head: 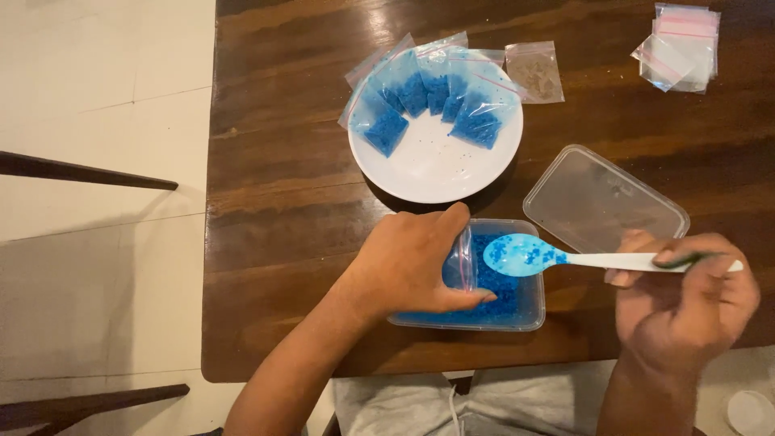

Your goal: The person scoops blue crystalline material from a plastic tub into small transparent plastic bags using a plastic spoon and then seals each bag.

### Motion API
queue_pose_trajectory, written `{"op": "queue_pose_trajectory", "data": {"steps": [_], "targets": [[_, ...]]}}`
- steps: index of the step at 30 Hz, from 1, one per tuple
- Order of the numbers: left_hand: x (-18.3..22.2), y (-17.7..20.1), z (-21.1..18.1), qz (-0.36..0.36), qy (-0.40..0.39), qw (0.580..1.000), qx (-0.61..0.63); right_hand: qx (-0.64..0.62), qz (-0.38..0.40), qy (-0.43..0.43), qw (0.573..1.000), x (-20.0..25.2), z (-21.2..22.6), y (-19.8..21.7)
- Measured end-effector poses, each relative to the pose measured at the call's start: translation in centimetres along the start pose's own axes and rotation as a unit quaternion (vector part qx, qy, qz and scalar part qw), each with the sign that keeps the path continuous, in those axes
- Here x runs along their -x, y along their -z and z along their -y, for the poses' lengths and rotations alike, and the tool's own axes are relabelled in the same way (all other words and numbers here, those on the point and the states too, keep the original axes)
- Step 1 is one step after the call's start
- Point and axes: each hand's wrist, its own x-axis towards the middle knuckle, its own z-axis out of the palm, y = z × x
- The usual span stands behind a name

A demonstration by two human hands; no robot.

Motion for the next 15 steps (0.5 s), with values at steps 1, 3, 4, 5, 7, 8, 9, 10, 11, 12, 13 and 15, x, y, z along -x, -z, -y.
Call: {"op": "queue_pose_trajectory", "data": {"steps": [1, 3, 4, 5, 7, 8, 9, 10, 11, 12, 13, 15], "targets": [[-0.1, 0.1, -0.1, 0.0, 0.001, 1.0, -0.001, -0.001, 0.0, -0.001, 1.0, 0.2, -0.2, 0.2], [-0.3, 0.3, -0.3, 0.039, 0.017, 0.999, -0.015, -0.007, -0.002, 0.024, 1.0, 0.7, -0.6, 0.5], [-0.3, 0.4, -0.3, 0.04, 0.018, 0.999, -0.016, -0.008, -0.002, 0.024, 1.0, 0.8, -0.5, 0.1], [-0.3, 0.4, -0.4, 0.043, 0.024, 0.999, -0.006, 0.006, 0.008, 0.034, 0.999, 0.9, -0.3, -0.4], [-0.2, 0.7, -0.6, 0.046, 0.03, 0.999, 0.004, 0.02, 0.017, 0.045, 0.999, 0.8, -0.1, -0.9], [-0.1, 1.0, -0.7, 0.054, 0.037, 0.998, 0.015, 0.028, 0.037, 0.046, 0.998, 0.7, 0.0, -1.0], [0.0, 1.2, -0.7, 0.062, 0.045, 0.997, 0.025, 0.035, 0.058, 0.048, 0.997, 0.5, 0.0, -1.2], [0.1, 1.3, -0.6, 0.06, 0.045, 0.997, 0.024, 0.035, 0.058, 0.05, 0.996, 0.6, -0.3, -0.6], [0.2, 1.3, -0.6, 0.063, 0.051, 0.997, 0.013, 0.036, 0.049, 0.034, 0.998, 0.8, -0.6, -0.1], [0.4, 1.4, -0.5, 0.065, 0.057, 0.996, 0.001, 0.037, 0.04, 0.018, 0.998, 0.9, -0.9, 0.5], [0.5, 1.2, -0.4, 0.065, 0.057, 0.996, 0.002, 0.037, 0.04, 0.018, 0.998, 0.8, -1.1, 0.7], [0.7, 1.0, -0.1, 0.065, 0.039, 0.997, 0.012, 0.033, 0.039, 0.04, 0.998, 0.7, -1.5, 1.2]]}}
